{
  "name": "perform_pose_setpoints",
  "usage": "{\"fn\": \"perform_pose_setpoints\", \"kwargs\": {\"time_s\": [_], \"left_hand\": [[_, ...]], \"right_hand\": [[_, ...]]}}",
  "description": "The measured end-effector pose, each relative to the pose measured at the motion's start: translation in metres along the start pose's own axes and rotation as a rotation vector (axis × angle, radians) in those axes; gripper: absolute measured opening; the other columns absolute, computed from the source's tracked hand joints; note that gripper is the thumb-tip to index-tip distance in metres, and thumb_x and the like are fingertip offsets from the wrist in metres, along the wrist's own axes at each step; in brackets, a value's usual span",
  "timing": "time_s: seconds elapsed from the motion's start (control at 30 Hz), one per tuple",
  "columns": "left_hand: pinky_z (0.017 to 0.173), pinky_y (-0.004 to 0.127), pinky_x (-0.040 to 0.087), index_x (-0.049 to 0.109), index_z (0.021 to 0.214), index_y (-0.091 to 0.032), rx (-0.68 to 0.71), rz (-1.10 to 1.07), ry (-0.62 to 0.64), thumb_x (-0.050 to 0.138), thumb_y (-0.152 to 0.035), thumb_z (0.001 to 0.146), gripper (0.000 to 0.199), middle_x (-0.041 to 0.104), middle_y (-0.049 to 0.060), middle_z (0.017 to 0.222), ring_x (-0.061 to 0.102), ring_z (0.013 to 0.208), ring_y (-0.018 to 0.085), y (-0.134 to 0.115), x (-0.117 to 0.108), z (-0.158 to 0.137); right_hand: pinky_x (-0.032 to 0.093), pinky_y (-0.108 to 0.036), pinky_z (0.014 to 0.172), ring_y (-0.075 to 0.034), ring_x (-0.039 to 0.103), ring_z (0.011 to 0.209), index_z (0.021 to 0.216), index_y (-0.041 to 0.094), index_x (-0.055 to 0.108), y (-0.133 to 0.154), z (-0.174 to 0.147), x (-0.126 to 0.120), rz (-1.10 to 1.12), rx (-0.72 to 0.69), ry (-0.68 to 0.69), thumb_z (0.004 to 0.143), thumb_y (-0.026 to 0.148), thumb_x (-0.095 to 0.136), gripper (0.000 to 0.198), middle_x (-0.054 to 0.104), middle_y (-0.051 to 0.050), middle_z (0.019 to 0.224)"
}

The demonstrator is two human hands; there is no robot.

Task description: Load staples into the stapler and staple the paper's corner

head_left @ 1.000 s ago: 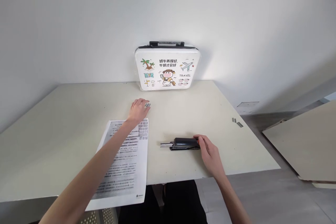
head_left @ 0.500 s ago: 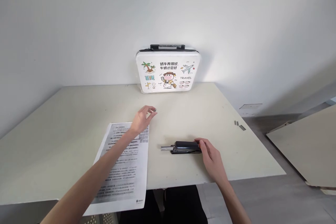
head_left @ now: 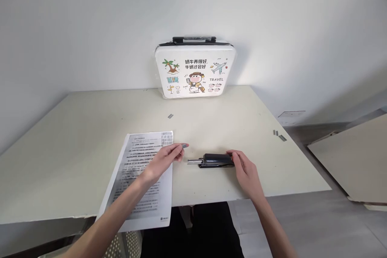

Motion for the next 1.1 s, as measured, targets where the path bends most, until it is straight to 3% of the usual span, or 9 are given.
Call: {"fn": "perform_pose_setpoints", "kwargs": {"time_s": [0.1, 0.33, 0.5, 0.63, 0.7, 0.87, 1.1], "left_hand": [[0.094, 0.036, 0.049, 0.071, 0.096, -0.02, 0.046, 0.152, -0.031, 0.052, -0.057, 0.103, 0.042, 0.067, 0.003, 0.087, 0.063, 0.085, 0.018, -0.006, -0.001, -0.003], [0.083, 0.035, 0.052, 0.057, 0.13, -0.019, 0.095, 0.183, -0.032, 0.049, -0.055, 0.105, 0.044, 0.068, -0.001, 0.083, 0.063, 0.074, 0.017, -0.002, -0.001, -0.008], [0.08, 0.034, 0.054, 0.062, 0.122, -0.02, 0.117, 0.22, 0.023, 0.046, -0.052, 0.107, 0.039, 0.07, 0.0, 0.085, 0.065, 0.071, 0.015, -0.002, 0.007, -0.014], [0.069, 0.031, 0.055, 0.066, 0.12, -0.021, 0.14, 0.317, 0.112, 0.044, -0.047, 0.109, 0.036, 0.074, 0.0, 0.086, 0.065, 0.061, 0.013, -0.003, 0.02, -0.018], [0.068, 0.031, 0.055, 0.068, 0.12, -0.021, 0.226, 0.443, 0.056, 0.045, -0.041, 0.11, 0.032, 0.074, 0.0, 0.087, 0.067, 0.064, 0.015, -0.009, 0.021, -0.019], [0.083, 0.035, 0.059, 0.069, 0.121, -0.023, 0.501, 0.714, -0.045, 0.046, -0.034, 0.111, 0.028, 0.072, 0.006, 0.113, 0.073, 0.093, 0.02, -0.024, 0.028, -0.026], [0.077, 0.036, 0.062, 0.067, 0.124, -0.022, 0.508, 0.862, -0.019, 0.043, -0.035, 0.113, 0.03, 0.067, 0.006, 0.115, 0.072, 0.085, 0.019, -0.014, 0.034, -0.028]], "right_hand": [[0.055, -0.037, 0.088, -0.026, 0.07, 0.108, 0.125, 0.025, 0.07, 0.0, 0.0, 0.0, 0.007, 0.0, -0.003, 0.108, 0.058, 0.04, 0.048, 0.074, -0.01, 0.127], [0.056, -0.037, 0.087, -0.026, 0.071, 0.108, 0.125, 0.024, 0.071, 0.001, 0.0, -0.001, 0.021, -0.019, -0.016, 0.108, 0.058, 0.041, 0.049, 0.075, -0.011, 0.125], [0.057, -0.036, 0.085, -0.026, 0.072, 0.106, 0.124, 0.025, 0.071, -0.001, 0.001, -0.001, 0.006, -0.018, -0.017, 0.108, 0.059, 0.04, 0.049, 0.076, -0.011, 0.123], [0.057, -0.036, 0.087, -0.025, 0.072, 0.106, 0.123, 0.025, 0.072, 0.001, 0.0, -0.001, 0.007, -0.021, -0.015, 0.108, 0.059, 0.04, 0.049, 0.076, -0.01, 0.122], [0.057, -0.036, 0.086, -0.025, 0.072, 0.107, 0.123, 0.025, 0.071, 0.001, 0.0, -0.001, 0.009, -0.016, -0.011, 0.108, 0.059, 0.04, 0.049, 0.075, -0.01, 0.123], [0.055, -0.036, 0.089, -0.025, 0.07, 0.109, 0.124, 0.025, 0.071, 0.0, -0.001, 0.0, 0.029, 0.005, -0.005, 0.108, 0.058, 0.04, 0.048, 0.074, -0.01, 0.128], [0.054, -0.035, 0.089, -0.025, 0.07, 0.107, 0.122, 0.024, 0.071, 0.001, -0.001, -0.001, 0.019, 0.001, -0.012, 0.108, 0.058, 0.04, 0.048, 0.074, -0.01, 0.127]]}}
Point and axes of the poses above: each hand's wrist, its own z-axis towards the middle knuckle, its own x-axis out of the palm, y = z × x, the point moved 9 cm from there along z, towards the middle knuckle
